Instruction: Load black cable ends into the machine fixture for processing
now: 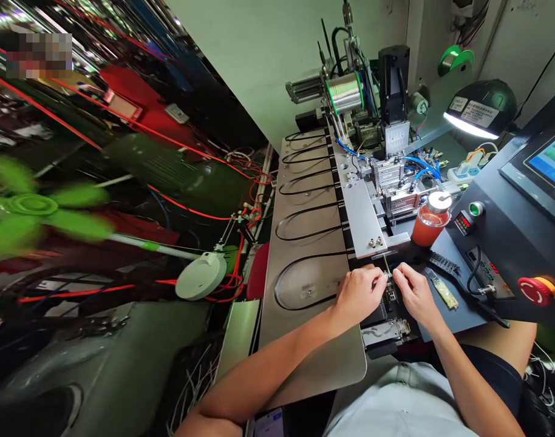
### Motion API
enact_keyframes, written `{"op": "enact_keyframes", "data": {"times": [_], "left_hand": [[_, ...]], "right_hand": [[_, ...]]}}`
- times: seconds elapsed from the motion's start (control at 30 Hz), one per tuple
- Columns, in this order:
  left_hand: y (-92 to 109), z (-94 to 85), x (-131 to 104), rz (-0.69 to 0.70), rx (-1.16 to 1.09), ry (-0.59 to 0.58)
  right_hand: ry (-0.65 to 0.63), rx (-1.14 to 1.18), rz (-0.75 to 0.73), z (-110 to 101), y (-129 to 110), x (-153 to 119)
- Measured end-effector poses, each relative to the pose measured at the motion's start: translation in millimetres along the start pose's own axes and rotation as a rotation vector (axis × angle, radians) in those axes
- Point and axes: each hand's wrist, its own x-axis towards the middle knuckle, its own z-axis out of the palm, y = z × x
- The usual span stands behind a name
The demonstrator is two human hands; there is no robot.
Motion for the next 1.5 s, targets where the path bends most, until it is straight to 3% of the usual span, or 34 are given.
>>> {"op": "enact_keyframes", "data": {"times": [0.17, 0.33, 0.57, 0.7, 0.93, 1.1, 1.3, 1.5], "left_hand": [[-7, 7.7, -6, 0.099, 0.132, 0.108], [-19, 12.4, -18, 0.366, 0.244, 0.263], [-19, 0.3, -13, 0.643, 0.466, 0.176], [-21, -3.5, -14, 0.565, 0.401, 0.168], [-25, -12.6, -20, 0.347, 0.325, 0.087], [-26, -13.5, -18, 0.319, 0.309, 0.059], [-26, -12.3, -20, 0.329, 0.32, 0.102], [-29, -12.7, -18, 0.388, 0.308, 0.156]], "right_hand": [[0.037, 0.067, -0.013, 7, 5, -1], [0.064, 0.108, -0.007, 10, 9, -1], [0.082, 0.158, 0.024, 12, 14, -2], [0.14, 0.001, -0.027, 1, 13, -5], [0.091, -0.393, -0.381, -12, 4, -12], [0.199, -0.437, -0.369, -12, 4, -18], [0.187, -0.441, -0.397, -12, 2, -19], [0.339, -0.489, -0.41, -19, -6, -24]]}}
